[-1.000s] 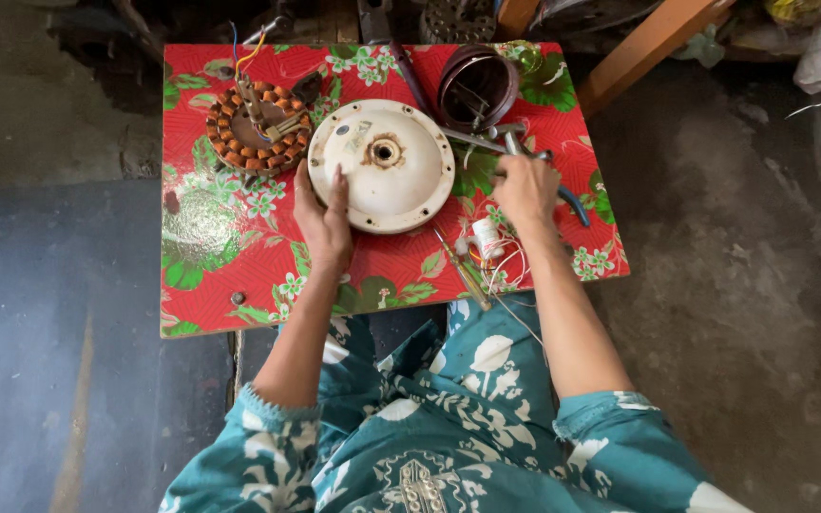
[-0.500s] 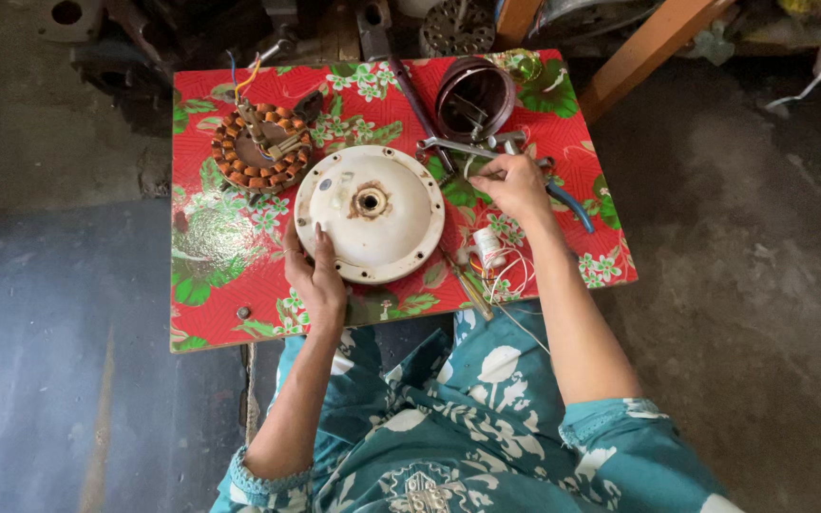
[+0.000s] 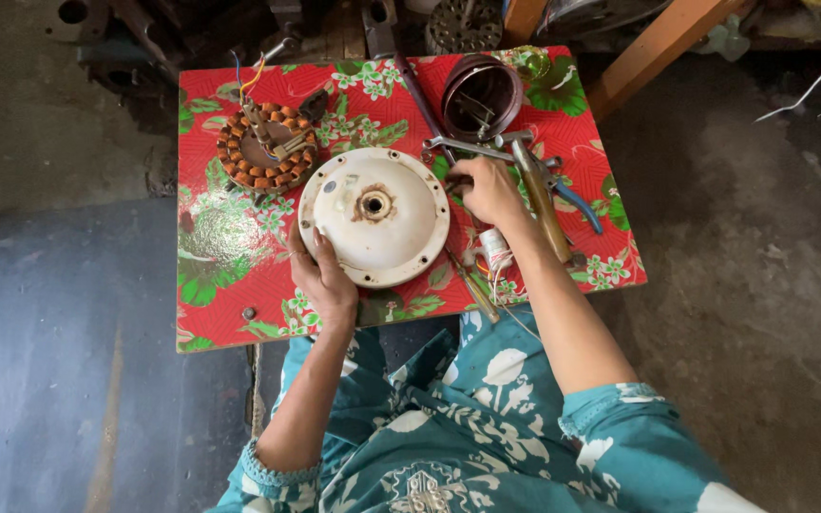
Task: The person disassembles a ceiling fan motor housing by removing the top and bottom covers, and then uses a screwdriver to thread a wire through a component.
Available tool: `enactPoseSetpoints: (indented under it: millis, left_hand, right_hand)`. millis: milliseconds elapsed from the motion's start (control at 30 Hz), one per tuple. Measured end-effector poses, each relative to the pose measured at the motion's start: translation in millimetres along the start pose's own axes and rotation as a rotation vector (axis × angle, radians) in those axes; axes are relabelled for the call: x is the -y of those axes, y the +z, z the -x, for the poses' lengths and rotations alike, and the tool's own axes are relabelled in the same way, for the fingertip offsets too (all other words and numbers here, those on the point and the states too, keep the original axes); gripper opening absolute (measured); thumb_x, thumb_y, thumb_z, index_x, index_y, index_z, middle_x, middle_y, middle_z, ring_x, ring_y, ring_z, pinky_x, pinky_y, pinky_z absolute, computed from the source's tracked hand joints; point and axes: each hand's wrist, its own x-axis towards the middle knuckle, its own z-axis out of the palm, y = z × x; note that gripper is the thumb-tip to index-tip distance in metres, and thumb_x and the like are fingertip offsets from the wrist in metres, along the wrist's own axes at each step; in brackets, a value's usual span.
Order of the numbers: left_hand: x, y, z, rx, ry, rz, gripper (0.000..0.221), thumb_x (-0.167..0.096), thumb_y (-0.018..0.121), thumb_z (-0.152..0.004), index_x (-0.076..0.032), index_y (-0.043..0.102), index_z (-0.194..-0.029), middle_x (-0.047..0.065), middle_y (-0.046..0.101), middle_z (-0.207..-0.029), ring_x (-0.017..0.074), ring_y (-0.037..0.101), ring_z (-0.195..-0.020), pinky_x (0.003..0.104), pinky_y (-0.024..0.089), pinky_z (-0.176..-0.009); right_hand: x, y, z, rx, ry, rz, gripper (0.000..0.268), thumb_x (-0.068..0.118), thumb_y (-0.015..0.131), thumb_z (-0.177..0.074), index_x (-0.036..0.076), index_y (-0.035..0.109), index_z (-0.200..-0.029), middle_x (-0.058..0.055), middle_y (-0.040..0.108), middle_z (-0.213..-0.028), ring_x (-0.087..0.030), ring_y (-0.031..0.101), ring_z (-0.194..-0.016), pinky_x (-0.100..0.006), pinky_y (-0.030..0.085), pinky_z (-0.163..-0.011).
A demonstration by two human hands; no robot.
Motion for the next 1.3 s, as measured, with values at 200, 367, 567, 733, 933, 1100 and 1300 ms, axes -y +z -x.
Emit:
enactPoseSetpoints:
  millis: [200, 367, 567, 733, 933, 1100, 1300]
  left_hand:
    - [19, 11, -12, -0.004, 0.034, -0.216, 0.048, -0.023, 0.054, -0.104, 0.006, 0.054, -0.141, 0.026, 0.066, -0.130, 0.0361, 0.065, -0.120, 0.042, 0.048, -0.106]
    - [37, 37, -26, -0.020, 0.059, -0.316, 0.052, -0.030, 0.053, -0.106, 0.006, 0.052, -0.143, 0.029, 0.064, -0.134, 0.0420, 0.062, -0.124, 0.047, 0.046, -0.107]
    - [40, 46, -40, -0.004, 0.032, -0.311, 0.053, -0.034, 0.050, -0.106, 0.005, 0.054, -0.142, 0.028, 0.065, -0.133, 0.0411, 0.064, -0.121, 0.046, 0.048, -0.103]
    - [37, 48, -41, 0.001, 0.016, -0.315, 0.053, -0.035, 0.049, -0.106, 0.005, 0.055, -0.141, 0.028, 0.067, -0.129, 0.0409, 0.066, -0.119, 0.046, 0.051, -0.101]
    - [41, 48, -39, 0.000, 0.029, -0.341, 0.054, -0.036, 0.048, -0.107, 0.005, 0.053, -0.143, 0.028, 0.065, -0.132, 0.0414, 0.065, -0.119, 0.046, 0.050, -0.101]
    - [46, 48, -38, -0.009, 0.040, -0.361, 0.054, -0.035, 0.048, -0.108, 0.004, 0.053, -0.143, 0.028, 0.063, -0.135, 0.0426, 0.063, -0.123, 0.047, 0.048, -0.103]
    - [47, 49, -38, -0.007, 0.015, -0.356, 0.054, -0.037, 0.048, -0.107, 0.003, 0.052, -0.144, 0.028, 0.063, -0.135, 0.0422, 0.063, -0.121, 0.047, 0.048, -0.102]
  right_hand:
    - [16, -32, 23, 0.058, 0.194, 0.119, 0.025, 0.010, 0.074, -0.085, 0.016, 0.078, -0.109, -0.014, 0.076, -0.094, -0.033, 0.074, -0.087, -0.043, 0.055, -0.076]
    - [7, -37, 33, -0.104, -0.039, 0.182, 0.021, 0.015, 0.085, -0.079, 0.011, 0.080, -0.099, -0.015, 0.077, -0.084, -0.034, 0.072, -0.081, -0.045, 0.053, -0.080]
    - [-32, -13, 31, -0.153, 0.072, -0.274, 0.021, 0.005, 0.074, -0.092, 0.000, 0.069, -0.112, -0.012, 0.077, -0.097, -0.020, 0.073, -0.088, -0.035, 0.055, -0.077]
    - [-64, -9, 23, -0.032, 0.212, -0.862, 0.016, 0.001, 0.063, -0.101, 0.002, 0.070, -0.115, -0.007, 0.075, -0.097, -0.014, 0.067, -0.084, -0.029, 0.051, -0.070]
    - [-65, -16, 28, 0.045, 0.245, -1.008, 0.019, 0.001, 0.061, -0.098, 0.005, 0.068, -0.116, -0.007, 0.076, -0.098, -0.014, 0.070, -0.088, -0.026, 0.052, -0.075]
    - [-66, -13, 31, 0.044, 0.145, -1.061, 0.023, 0.001, 0.067, -0.096, 0.005, 0.067, -0.118, -0.006, 0.075, -0.103, -0.012, 0.069, -0.095, -0.024, 0.052, -0.086]
    - [-67, -7, 30, -0.028, 0.217, -0.987, 0.016, 0.006, 0.063, -0.102, 0.006, 0.071, -0.116, -0.004, 0.076, -0.102, -0.010, 0.066, -0.090, -0.025, 0.050, -0.079]
